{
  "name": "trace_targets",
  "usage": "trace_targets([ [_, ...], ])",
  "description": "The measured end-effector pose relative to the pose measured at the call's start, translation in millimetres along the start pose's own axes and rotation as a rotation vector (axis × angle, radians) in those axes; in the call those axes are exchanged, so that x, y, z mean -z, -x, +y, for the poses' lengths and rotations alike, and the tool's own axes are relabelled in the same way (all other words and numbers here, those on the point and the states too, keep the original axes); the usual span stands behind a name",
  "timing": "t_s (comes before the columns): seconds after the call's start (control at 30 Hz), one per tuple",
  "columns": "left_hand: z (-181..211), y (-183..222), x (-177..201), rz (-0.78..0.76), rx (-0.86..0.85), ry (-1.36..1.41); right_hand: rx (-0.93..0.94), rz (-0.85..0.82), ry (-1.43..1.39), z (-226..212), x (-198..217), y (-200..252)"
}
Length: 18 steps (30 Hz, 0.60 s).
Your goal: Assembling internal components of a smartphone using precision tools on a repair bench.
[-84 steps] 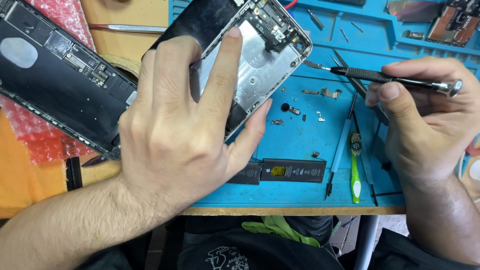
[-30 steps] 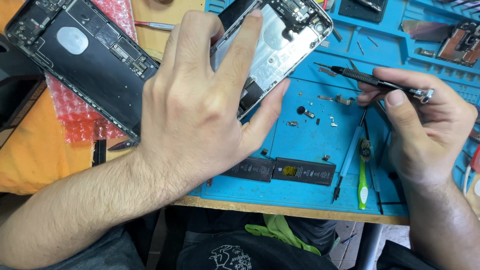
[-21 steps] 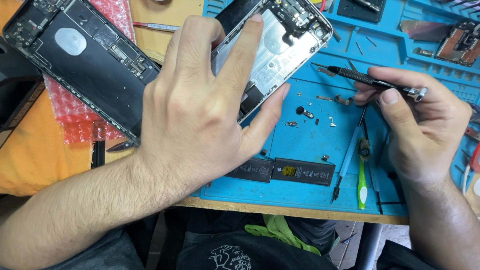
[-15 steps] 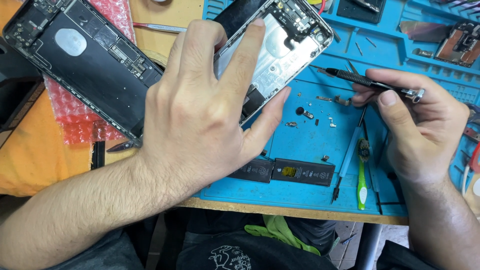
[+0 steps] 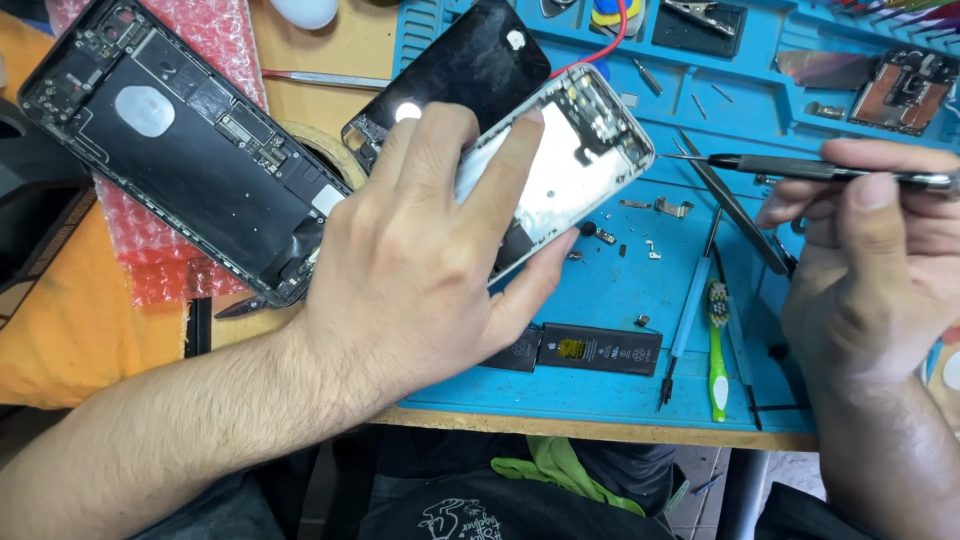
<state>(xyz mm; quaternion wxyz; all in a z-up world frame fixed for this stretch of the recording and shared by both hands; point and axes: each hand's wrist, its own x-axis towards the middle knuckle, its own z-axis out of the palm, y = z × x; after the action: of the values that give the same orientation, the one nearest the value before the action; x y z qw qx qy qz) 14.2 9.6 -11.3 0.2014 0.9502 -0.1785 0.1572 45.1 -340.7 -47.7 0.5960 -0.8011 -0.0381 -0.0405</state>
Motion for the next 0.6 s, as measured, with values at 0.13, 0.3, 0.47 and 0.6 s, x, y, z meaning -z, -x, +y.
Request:
trace_targets([
  [0.13, 6, -2, 3, -0.136, 0.007, 0.292, -0.058, 0.052, 0.132, 18, 26, -2],
  [0.3, 12, 0, 7, -0.349, 0.060, 0.513, -0.086, 0.070, 0.056, 47, 53, 5],
  [0.47, 15, 2, 8, -0.412, 0.019, 0.580, -0.069, 0.052, 0.026, 44, 49, 7],
  [0.6, 16, 2, 10, -0.423, 0.020, 0.633, -0.007, -0.035, 0.121, 65, 66, 13],
])
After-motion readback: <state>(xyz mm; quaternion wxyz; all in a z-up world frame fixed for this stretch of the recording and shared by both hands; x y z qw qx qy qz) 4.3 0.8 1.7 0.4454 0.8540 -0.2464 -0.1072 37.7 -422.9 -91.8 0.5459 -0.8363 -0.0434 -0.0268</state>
